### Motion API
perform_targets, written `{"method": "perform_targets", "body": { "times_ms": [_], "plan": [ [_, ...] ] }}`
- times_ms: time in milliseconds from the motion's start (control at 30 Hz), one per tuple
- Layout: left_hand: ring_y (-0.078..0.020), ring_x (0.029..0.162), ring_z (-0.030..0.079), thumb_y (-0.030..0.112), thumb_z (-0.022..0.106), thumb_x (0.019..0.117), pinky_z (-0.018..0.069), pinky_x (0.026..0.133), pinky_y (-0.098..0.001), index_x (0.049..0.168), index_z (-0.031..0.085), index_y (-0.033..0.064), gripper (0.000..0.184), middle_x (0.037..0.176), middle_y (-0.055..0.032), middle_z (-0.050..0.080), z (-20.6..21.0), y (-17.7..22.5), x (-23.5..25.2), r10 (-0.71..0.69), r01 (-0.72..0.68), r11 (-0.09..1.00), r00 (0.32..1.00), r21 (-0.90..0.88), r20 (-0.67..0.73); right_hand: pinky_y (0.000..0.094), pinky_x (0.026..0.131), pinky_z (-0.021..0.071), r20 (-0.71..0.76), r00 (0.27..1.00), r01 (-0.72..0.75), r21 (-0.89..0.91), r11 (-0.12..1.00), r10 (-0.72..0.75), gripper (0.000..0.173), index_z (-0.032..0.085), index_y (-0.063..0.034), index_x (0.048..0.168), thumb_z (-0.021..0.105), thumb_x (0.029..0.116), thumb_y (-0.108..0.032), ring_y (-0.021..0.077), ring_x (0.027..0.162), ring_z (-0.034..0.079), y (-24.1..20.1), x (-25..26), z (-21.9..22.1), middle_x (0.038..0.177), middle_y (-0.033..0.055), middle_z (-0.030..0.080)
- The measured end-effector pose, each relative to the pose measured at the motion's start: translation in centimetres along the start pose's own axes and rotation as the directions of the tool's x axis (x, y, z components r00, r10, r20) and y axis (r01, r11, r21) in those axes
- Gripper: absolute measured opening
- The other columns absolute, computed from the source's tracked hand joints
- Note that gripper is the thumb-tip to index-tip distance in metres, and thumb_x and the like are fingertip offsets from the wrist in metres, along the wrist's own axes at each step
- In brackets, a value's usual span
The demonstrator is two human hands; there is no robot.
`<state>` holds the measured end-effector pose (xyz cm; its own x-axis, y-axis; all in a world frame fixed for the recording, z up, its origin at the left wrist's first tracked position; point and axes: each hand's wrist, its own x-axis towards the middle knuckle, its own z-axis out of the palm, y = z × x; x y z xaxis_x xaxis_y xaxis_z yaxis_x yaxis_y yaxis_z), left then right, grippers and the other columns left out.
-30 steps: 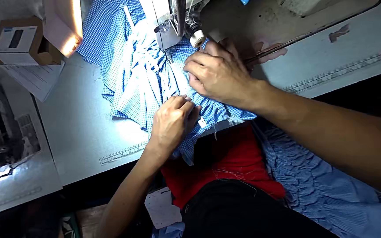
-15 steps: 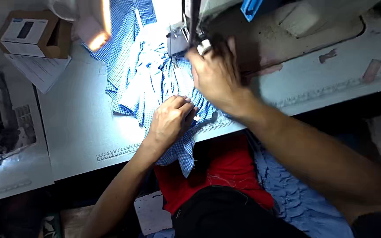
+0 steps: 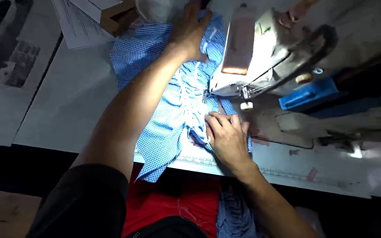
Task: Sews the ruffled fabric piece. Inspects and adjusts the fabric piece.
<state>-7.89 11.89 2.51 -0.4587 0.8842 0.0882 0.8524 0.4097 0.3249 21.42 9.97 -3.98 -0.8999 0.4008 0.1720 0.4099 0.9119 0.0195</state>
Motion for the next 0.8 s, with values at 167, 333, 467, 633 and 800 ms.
{"method": "perform_targets", "body": {
  "times_ms": [167, 333, 467, 633, 800],
  "plan": [
    [-0.0477, 0.123, 0.058, 0.030, 0.071, 0.0921, 0.0355, 0.107, -0.0704, 0.129, 0.063, 0.0002, 0.048, 0.126, -0.0280, 0.065, 1.6, -2.9, 2.5, 0.127, -0.129, 0.991, 0.990, 0.035, 0.063, 0.0600, 0.089, 0.0427, 0.003, 1.000, 0.024, -0.046, 0.999, -0.024, 0.032, 0.072, -0.0172, 0.125, 0.050, 0.1022, -0.023, 0.0359, 0.114, 0.061, 0.1, 0.2, 0.1, 0.135, 0.0044, 0.066],
    [-0.0434, 0.126, 0.059, 0.038, 0.059, 0.0970, 0.0457, 0.100, -0.0675, 0.134, 0.061, 0.0054, 0.049, 0.132, -0.0228, 0.064, -2.9, -6.8, 1.5, -0.002, -0.012, 0.996, 0.986, -0.085, -0.169, 0.0620, 0.090, 0.0424, 0.012, 0.999, 0.033, -0.056, 0.998, -0.032, 0.032, 0.072, -0.0159, 0.125, 0.051, 0.1009, -0.020, 0.0372, 0.114, 0.061, 0.0, 0.3, 0.2, 0.137, 0.0047, 0.065],
    [-0.0410, 0.114, 0.064, 0.029, 0.063, 0.0945, 0.0527, 0.089, -0.0591, 0.128, 0.064, 0.0057, 0.041, 0.125, -0.0230, 0.064, -3.4, -6.1, -9.6, 0.155, -0.154, 0.987, 0.873, 0.040, -0.463, 0.0619, 0.089, 0.0427, 0.000, 1.000, 0.022, -0.033, 0.999, -0.022, 0.032, 0.072, -0.0150, 0.123, 0.049, 0.1015, -0.021, 0.0384, 0.114, 0.061, -0.1, 0.1, 0.3, 0.136, 0.0059, 0.066],
    [-0.0309, 0.080, 0.069, 0.035, 0.051, 0.1028, 0.0557, 0.062, -0.0455, 0.123, 0.070, 0.0119, 0.036, 0.097, -0.0132, 0.070, 2.0, -3.5, -30.5, 0.441, -0.438, 0.898, 0.891, 0.048, -0.113, 0.0635, 0.086, 0.0428, -0.004, 0.999, 0.032, 0.004, 0.999, -0.032, 0.032, 0.072, -0.0129, 0.122, 0.050, 0.0999, -0.021, 0.0403, 0.111, 0.062, 0.2, 0.1, 0.4, 0.135, 0.0082, 0.066],
    [-0.0193, 0.076, 0.061, 0.050, 0.057, 0.1015, 0.0476, 0.065, -0.0328, 0.105, 0.070, 0.0190, 0.034, 0.084, -0.0043, 0.063, -3.2, -0.2, -31.4, 0.361, -0.426, 0.895, 0.867, -0.135, -0.343, 0.0685, 0.094, 0.0402, -0.010, 0.997, -0.076, 0.237, 0.969, 0.081, 0.037, 0.069, -0.0060, 0.130, 0.061, 0.0941, -0.009, 0.0486, 0.115, 0.057, 0.3, -0.6, -0.5, 0.127, 0.0234, 0.064]
  ]
}}
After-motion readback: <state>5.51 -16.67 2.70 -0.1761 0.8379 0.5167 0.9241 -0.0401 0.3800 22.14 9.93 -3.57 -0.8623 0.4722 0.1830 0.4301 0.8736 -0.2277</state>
